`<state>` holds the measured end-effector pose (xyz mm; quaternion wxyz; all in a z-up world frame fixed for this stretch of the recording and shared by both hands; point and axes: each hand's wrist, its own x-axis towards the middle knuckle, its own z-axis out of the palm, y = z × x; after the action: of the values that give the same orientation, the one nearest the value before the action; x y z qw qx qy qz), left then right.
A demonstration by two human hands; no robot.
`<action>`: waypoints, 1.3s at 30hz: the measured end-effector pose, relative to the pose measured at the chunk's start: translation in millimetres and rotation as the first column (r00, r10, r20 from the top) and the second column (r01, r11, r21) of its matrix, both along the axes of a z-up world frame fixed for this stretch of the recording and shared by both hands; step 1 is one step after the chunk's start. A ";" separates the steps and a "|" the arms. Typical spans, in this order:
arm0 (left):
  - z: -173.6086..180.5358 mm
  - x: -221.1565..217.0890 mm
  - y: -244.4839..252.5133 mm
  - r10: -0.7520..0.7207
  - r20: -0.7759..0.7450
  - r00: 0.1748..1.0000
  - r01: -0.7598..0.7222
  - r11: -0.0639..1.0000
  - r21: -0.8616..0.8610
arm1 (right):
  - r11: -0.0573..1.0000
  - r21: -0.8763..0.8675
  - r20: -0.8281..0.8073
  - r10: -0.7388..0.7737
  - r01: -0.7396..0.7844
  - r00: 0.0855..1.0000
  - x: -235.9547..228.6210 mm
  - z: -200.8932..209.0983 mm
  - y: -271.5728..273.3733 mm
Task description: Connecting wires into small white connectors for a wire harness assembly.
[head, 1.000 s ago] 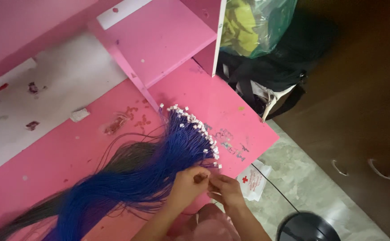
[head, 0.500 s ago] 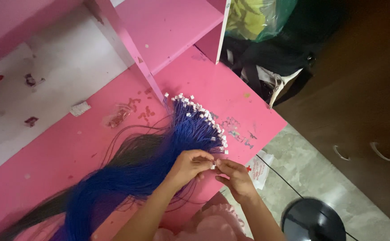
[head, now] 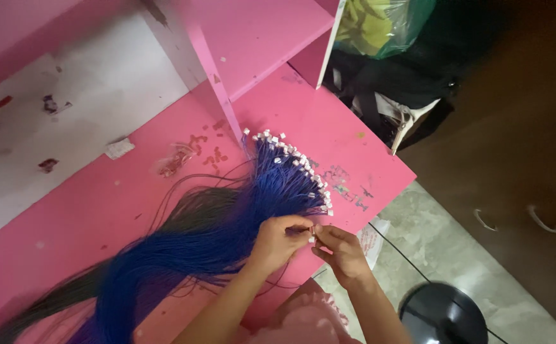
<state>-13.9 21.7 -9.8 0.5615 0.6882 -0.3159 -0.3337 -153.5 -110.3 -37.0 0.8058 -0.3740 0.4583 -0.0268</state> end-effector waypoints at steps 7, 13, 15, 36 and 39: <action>30.6 -5.6 -2.8 0.083 -0.120 0.989 -0.041 0.948 0.316 | 0.986 0.120 0.018 -0.120 0.117 0.993 3.3 -7.1 8.2; 20.6 -11.7 -5.8 0.152 0.084 0.985 -0.155 0.988 0.027 | 0.973 0.112 0.010 -0.202 0.199 0.979 9.8 -0.2 10.0; 19.3 -11.2 -6.5 0.165 0.195 0.967 -0.156 0.986 -0.063 | 0.971 0.139 -0.028 -0.191 0.193 0.981 11.4 5.2 8.4; -46.3 200.5 43.6 0.053 0.727 0.685 -0.478 0.785 0.393 | 0.944 -0.121 -0.071 -0.315 0.306 0.946 8.0 25.4 19.7; -50.4 200.0 39.5 0.015 0.766 0.643 -0.542 0.715 0.441 | 0.948 -0.280 -0.094 -0.183 0.151 0.979 13.7 38.9 22.5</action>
<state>186.1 61.2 -60.1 0.1710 0.9509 -0.2566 -0.0271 -139.7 -87.7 1.9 0.7130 -0.4417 0.5274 -0.1353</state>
